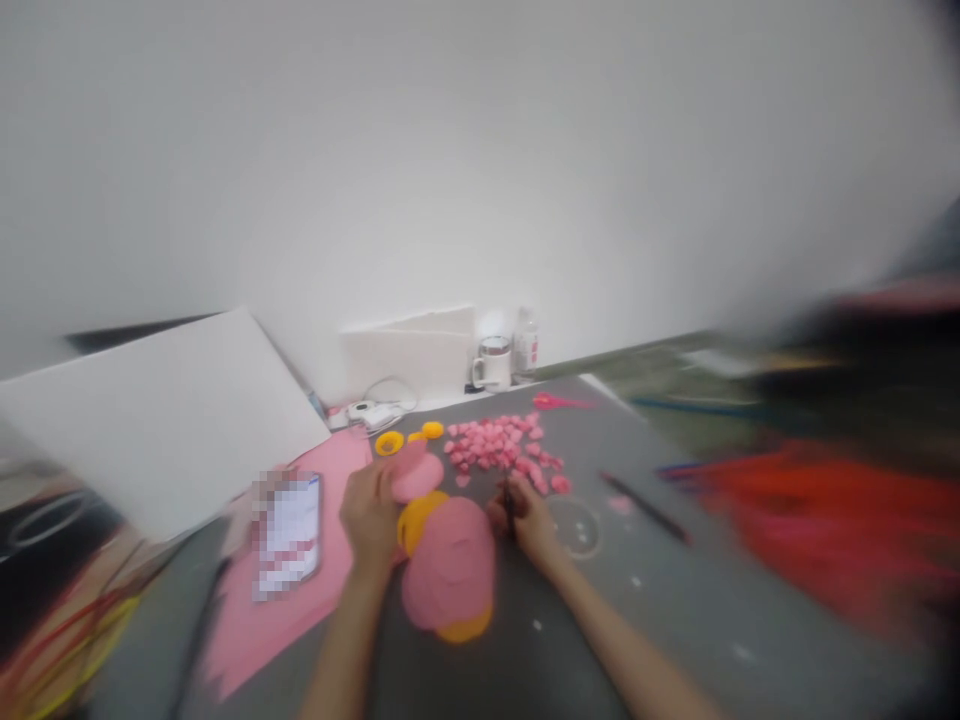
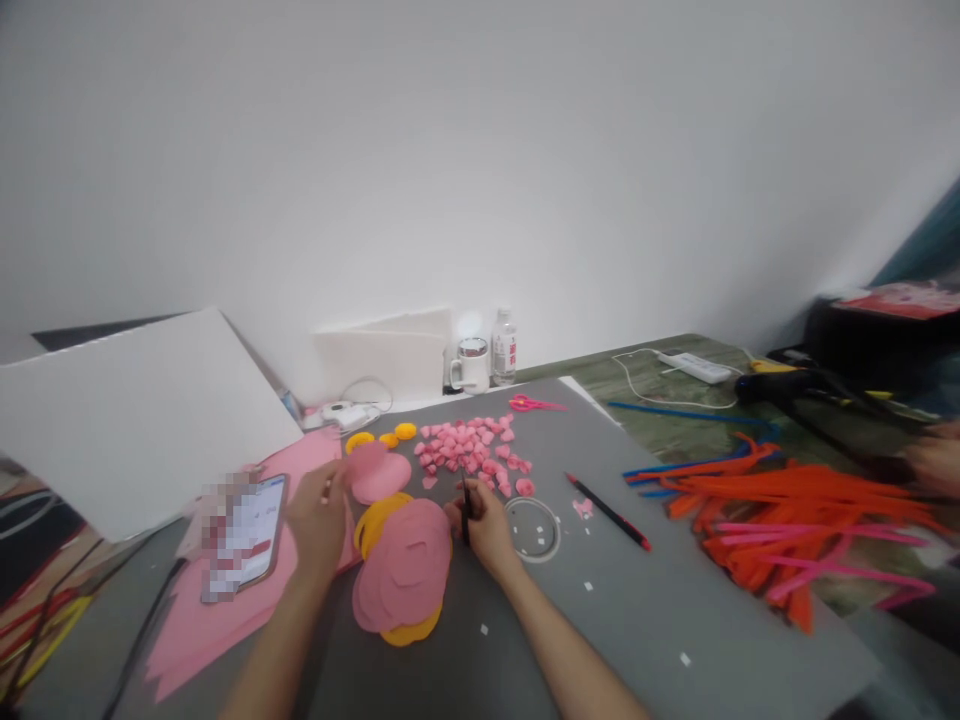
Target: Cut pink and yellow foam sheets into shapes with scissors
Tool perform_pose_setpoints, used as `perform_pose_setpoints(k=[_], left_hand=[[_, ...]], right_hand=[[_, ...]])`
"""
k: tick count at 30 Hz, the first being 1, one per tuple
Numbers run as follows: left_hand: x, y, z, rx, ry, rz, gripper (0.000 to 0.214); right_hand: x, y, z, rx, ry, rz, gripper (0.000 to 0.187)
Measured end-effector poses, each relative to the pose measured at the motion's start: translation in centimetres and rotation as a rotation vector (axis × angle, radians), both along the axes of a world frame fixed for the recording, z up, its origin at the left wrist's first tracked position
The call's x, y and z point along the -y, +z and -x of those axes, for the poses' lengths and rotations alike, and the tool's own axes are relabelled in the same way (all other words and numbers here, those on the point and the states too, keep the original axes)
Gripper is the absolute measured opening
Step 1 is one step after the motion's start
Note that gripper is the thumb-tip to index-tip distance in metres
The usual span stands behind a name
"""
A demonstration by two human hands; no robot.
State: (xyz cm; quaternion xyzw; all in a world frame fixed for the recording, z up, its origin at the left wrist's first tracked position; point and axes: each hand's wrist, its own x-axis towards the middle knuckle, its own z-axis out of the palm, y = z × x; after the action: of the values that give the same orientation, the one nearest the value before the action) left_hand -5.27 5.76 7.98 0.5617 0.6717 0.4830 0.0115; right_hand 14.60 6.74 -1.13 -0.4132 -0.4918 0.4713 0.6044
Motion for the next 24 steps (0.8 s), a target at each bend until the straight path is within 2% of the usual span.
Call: perform_pose_setpoints(k=[2,3,5,9,11,15,19,21,24], left_hand=[[1.9,0.5,0.0,0.114,0.139,-0.008,0.027],[3.0,0.5,0.1,0.173,0.161,0.024,0.027],[5.1,0.0,0.4,0.271,0.043,0.15,0.027],[8.8,-2.3,0.9,0.391,-0.298,0.502,0.034],[9.9,-3.3,0.7,0.447,-0.378,0.587,0.036],[10.5,-3.7,-0.8,0.497,-0.427,0.576,0.032],[9.9,-2.8,-2.1,0.47,-0.489,0.56,0.031],[9.7,-2.3,-2.2,0.485,-0.538,0.611,0.031],[9.3,-1.9,-1.9,0.586,-0.575,0.741,0.03]], right_hand=[[-0.1,-0.1,-0.1,-0.005,-0.005,-0.005,0.027],[-0.1,-0.1,-0.2,-0.006,-0.011,-0.009,0.029],[-0.2,-0.2,-0.3,-0.005,-0.025,-0.016,0.034],[-0.1,-0.3,-0.5,-0.01,-0.026,-0.011,0.044],[0.2,-0.3,-0.5,-0.017,0.016,0.009,0.047],[0.7,0.1,-0.4,-0.012,0.097,0.033,0.05],[1.2,0.7,-0.4,0.038,-0.051,-0.042,0.047],[1.4,1.0,-0.3,0.081,-0.112,-0.093,0.043],[1.7,1.3,-0.1,0.115,-0.082,-0.12,0.036]])
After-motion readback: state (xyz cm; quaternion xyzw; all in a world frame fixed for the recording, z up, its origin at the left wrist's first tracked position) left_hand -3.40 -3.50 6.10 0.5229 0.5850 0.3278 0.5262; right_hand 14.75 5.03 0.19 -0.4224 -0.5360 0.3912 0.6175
